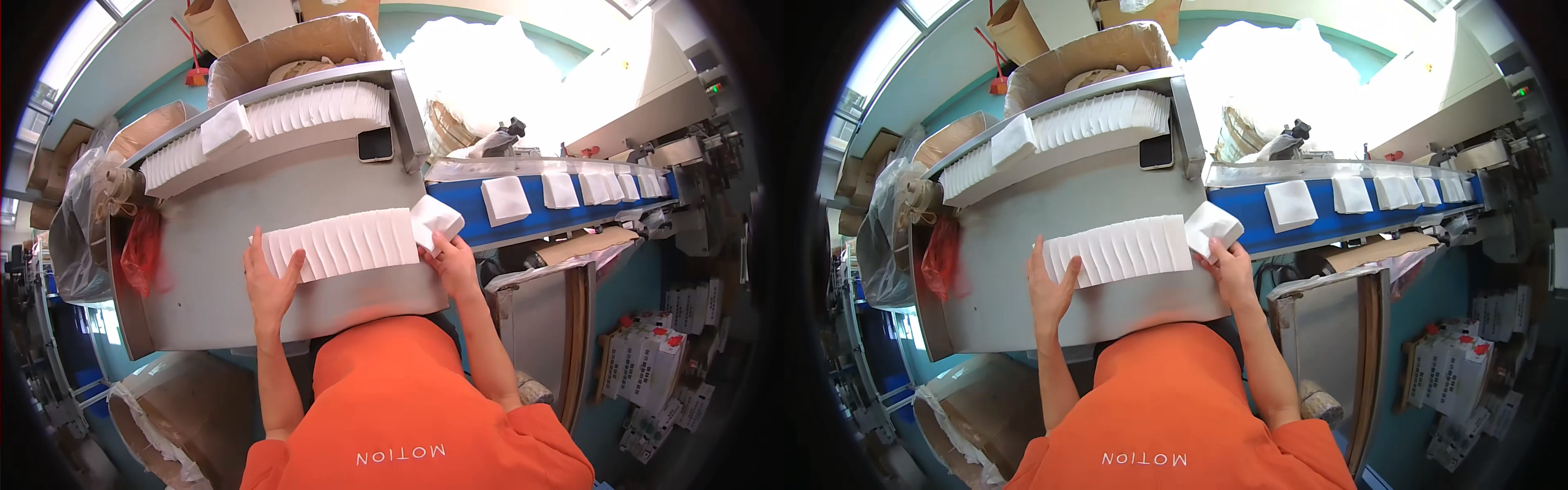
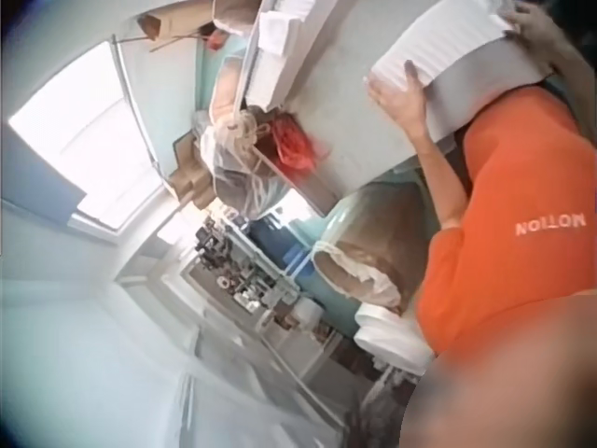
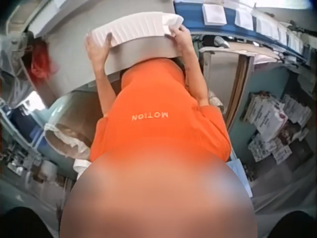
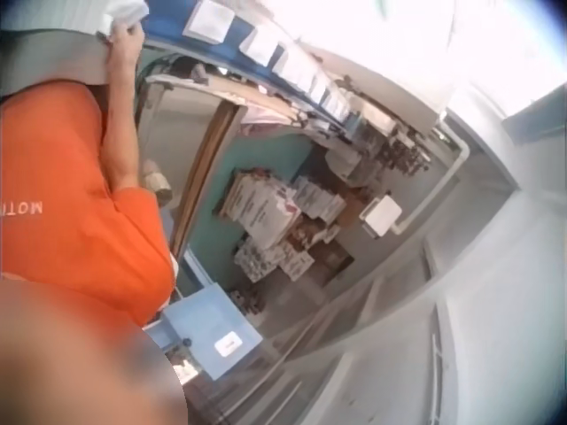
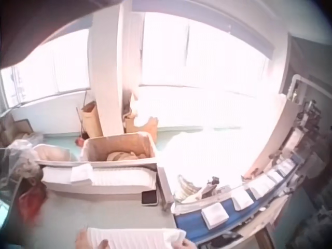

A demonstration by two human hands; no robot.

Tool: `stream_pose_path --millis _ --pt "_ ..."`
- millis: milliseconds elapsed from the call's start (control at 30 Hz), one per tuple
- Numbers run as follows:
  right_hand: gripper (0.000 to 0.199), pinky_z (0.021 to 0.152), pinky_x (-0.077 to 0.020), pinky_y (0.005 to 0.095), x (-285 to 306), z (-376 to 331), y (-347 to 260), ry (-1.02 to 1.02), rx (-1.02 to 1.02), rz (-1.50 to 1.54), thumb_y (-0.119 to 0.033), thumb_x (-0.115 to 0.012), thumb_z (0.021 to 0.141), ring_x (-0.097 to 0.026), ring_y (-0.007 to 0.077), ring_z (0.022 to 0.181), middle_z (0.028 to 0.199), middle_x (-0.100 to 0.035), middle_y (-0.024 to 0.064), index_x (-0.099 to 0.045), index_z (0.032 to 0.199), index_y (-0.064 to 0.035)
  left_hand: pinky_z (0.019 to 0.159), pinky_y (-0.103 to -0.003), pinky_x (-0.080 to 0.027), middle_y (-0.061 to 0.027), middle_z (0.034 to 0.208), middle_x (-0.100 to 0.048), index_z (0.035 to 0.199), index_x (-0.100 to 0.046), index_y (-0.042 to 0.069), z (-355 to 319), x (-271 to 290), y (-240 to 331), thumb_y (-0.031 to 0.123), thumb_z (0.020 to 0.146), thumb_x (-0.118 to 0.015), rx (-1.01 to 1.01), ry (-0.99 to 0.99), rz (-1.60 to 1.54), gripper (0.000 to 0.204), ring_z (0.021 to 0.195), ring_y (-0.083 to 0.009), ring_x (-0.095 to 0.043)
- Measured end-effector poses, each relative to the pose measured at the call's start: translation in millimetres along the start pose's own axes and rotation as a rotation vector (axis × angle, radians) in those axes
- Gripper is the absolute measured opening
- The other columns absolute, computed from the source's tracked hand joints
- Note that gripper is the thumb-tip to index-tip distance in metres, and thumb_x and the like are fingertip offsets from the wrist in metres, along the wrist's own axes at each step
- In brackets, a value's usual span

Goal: Organizing and stacking folded paper products from a production line conveyor.

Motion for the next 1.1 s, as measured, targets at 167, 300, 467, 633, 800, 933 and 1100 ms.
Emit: stream_pose_path --millis 167,300,467,633,800,933,1100 --pt "0.057 0.086 -0.0475 0.0323 -40.0 -7.1 -15.1 -0.088 0.352 -0.602 -0.049 -0.061 0.093 -0.062 0.0224 0.095 0.102 -0.065 0.0123 -0.057 0.117 0.0031 0.107 -0.049 -0.034 -0.0287 0.144 -0.034 0.149 -0.031 0.008 -6.0 -7.0 11.2 0.05 0.08 -0.074 -0.077 -0.045 -0.007 0.091 0.134 -0.0433 -0.035" --pt "0.045 0.084 -0.0463 0.0282 -49.2 -2.9 2.6 -0.216 0.054 -0.248 -0.043 -0.06 0.095 -0.058 0.0102 0.093 0.103 -0.066 0.0038 -0.061 0.117 -0.0041 0.108 -0.05 -0.033 -0.0293 0.146 -0.031 0.149 -0.03 0.008 -7.1 -9.1 10.3 0.051 0.079 -0.074 -0.054 -0.006 0.005 0.093 0.135 -0.044 -0.034" --pt "0.035 0.081 -0.0496 0.0312 -21.8 -0.4 11.0 -0.268 -0.253 -0.117 -0.023 -0.055 0.097 -0.062 0.0154 0.097 0.111 -0.064 0.0042 -0.054 0.126 -0.0036 0.11 -0.049 -0.031 -0.0279 0.147 -0.032 0.149 -0.029 0.007 -2.8 -5.6 4.1 0.049 0.08 -0.074 0.001 0.014 0.033 0.092 0.137 -0.0429 -0.032" --pt "0.049 0.081 -0.0523 0.0288 -3.5 16.9 0.4 0.029 0.072 0.024 -0.039 -0.059 0.097 -0.064 0.0208 0.095 0.108 -0.063 0.0126 -0.051 0.12 0.0035 0.109 -0.051 -0.032 -0.0298 0.147 -0.029 0.149 -0.028 0.009 -2.9 -10.9 9.9 0.052 0.078 -0.075 -0.058 -0.039 -0.039 0.096 0.136 -0.0454 -0.032" --pt "0.051 0.084 -0.047 0.0341 -59.4 -10.7 -0.3 -0.113 0.396 -0.68 -0.049 -0.06 0.093 -0.06 0.023 0.095 0.104 -0.064 0.0112 -0.063 0.109 0.0 0.109 -0.052 -0.032 -0.0282 0.151 -0.022 0.15 -0.028 0.01 -9.2 -21.0 25.9 0.053 0.078 -0.075 -0.11 -0.052 -0.049 0.097 0.136 -0.0453 -0.03" --pt "0.038 0.082 -0.0474 0.0284 -37.1 0.8 15.5 -0.33 -0.219 -0.013 -0.032 -0.059 0.096 -0.062 0.0133 0.09 0.107 -0.065 0.0045 -0.058 0.122 -0.0028 0.109 -0.052 -0.03 -0.0274 0.152 -0.02 0.15 -0.028 0.012 -6.8 -14.9 14.6 0.056 0.078 -0.074 -0.042 0.02 0.046 0.096 0.136 -0.0455 -0.031" --pt "0.035 0.075 -0.0519 0.0248 5.8 11.4 16.3 -0.025 -0.062 -0.015 -0.025 -0.064 0.094 -0.064 0.0157 0.09 0.106 -0.065 0.0076 -0.056 0.119 -0.0029 0.109 -0.051 -0.032 -0.0272 0.151 -0.022 0.15 -0.028 0.012 -5.3 -12.6 16.1 0.053 0.078 -0.075 -0.015 -0.051 0.017 0.096 0.136 -0.0447 -0.031"
Point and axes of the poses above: each hand's wrist, its own z-axis towards the middle knuckle, its own x-axis out of the back of the hand, y = z × x, the point moved 3 cm from there along z, towards the middle knuckle
